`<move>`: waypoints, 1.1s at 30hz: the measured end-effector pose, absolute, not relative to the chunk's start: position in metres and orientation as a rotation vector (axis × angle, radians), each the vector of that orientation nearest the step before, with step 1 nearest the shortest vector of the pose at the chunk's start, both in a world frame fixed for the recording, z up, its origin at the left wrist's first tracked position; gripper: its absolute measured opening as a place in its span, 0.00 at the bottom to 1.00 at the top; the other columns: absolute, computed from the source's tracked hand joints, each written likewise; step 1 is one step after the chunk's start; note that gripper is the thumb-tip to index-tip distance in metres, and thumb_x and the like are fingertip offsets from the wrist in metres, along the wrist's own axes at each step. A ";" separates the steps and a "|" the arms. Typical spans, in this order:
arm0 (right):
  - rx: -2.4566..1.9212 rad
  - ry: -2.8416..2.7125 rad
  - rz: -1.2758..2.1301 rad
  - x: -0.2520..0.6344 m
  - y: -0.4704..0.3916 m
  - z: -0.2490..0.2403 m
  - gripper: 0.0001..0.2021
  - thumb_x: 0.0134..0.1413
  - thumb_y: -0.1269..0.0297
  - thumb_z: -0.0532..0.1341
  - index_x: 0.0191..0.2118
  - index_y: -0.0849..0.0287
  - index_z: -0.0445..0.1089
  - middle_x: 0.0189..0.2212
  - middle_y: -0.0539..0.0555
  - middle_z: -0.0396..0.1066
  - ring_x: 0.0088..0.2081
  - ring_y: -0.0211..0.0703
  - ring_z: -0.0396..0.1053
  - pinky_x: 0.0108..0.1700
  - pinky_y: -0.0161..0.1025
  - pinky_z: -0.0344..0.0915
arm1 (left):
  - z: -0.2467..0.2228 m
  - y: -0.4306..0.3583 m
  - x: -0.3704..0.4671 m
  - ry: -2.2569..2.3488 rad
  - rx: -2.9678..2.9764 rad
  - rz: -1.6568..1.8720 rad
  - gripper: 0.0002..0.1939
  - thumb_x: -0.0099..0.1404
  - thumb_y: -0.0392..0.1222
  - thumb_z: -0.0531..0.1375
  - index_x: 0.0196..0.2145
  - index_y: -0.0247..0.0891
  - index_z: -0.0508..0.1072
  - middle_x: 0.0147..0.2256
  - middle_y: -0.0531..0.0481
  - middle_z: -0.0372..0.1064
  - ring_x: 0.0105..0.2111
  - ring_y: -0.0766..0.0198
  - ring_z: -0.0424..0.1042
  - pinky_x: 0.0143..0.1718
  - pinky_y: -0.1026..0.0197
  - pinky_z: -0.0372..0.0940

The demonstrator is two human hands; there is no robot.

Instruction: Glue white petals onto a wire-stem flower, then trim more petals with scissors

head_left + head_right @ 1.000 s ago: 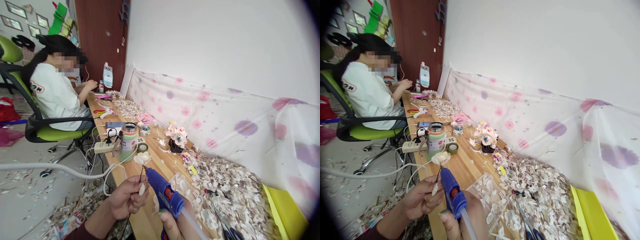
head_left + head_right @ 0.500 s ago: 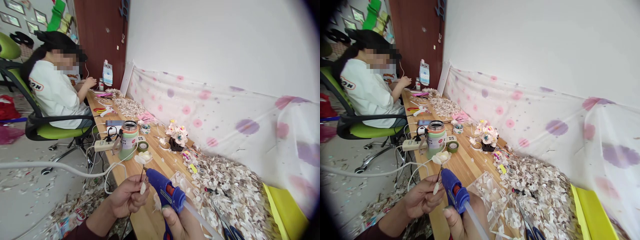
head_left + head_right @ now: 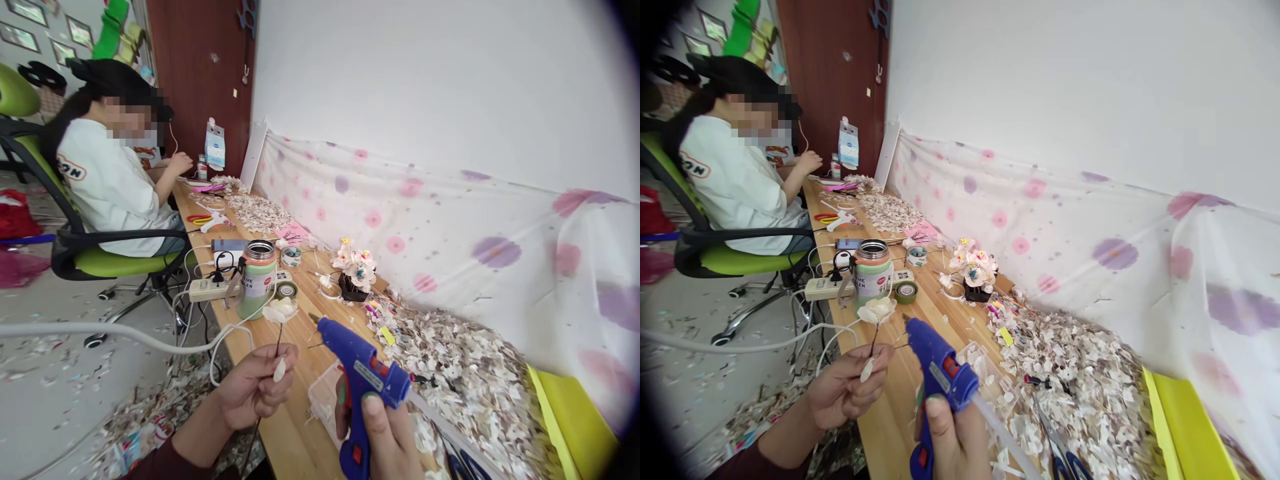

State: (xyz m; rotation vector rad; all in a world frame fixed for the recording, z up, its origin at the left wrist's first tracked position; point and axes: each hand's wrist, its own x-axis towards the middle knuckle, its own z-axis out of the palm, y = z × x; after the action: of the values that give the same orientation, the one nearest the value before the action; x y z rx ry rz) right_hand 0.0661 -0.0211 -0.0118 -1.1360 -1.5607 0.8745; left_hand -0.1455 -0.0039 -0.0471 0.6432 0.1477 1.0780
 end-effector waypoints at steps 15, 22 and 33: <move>-1.632 -2.314 0.371 -0.009 0.099 -0.054 0.11 0.45 0.62 0.68 0.34 0.63 0.74 0.35 0.67 0.77 0.39 0.63 0.75 0.39 0.47 0.67 | -0.044 0.000 -0.179 0.191 0.767 1.249 0.12 0.60 0.44 0.65 0.27 0.36 0.67 0.15 0.62 0.46 0.14 0.76 0.39 0.14 0.73 0.41; -1.638 -2.321 0.384 -0.028 0.114 -0.062 0.17 0.38 0.65 0.71 0.38 0.63 0.75 0.40 0.66 0.75 0.42 0.62 0.74 0.43 0.50 0.67 | -0.034 -0.004 -0.175 0.496 0.716 1.282 0.15 0.58 0.47 0.67 0.31 0.37 0.66 0.17 0.63 0.47 0.17 0.75 0.36 0.16 0.74 0.35; -1.033 -2.013 0.810 -0.013 0.064 -0.029 0.26 0.67 0.52 0.40 0.33 0.59 0.71 0.31 0.57 0.74 0.36 0.46 0.72 0.39 0.39 0.66 | -0.019 -0.005 -0.151 0.916 0.794 1.420 0.23 0.54 0.57 0.66 0.27 0.37 0.62 0.18 0.63 0.49 0.19 0.73 0.35 0.18 0.68 0.33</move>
State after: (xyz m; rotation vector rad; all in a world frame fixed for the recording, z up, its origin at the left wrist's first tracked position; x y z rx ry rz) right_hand -0.0135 0.0637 -0.0291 -1.0328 -2.0134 0.8098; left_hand -0.1506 -0.0047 -0.0193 0.7938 0.9161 1.4199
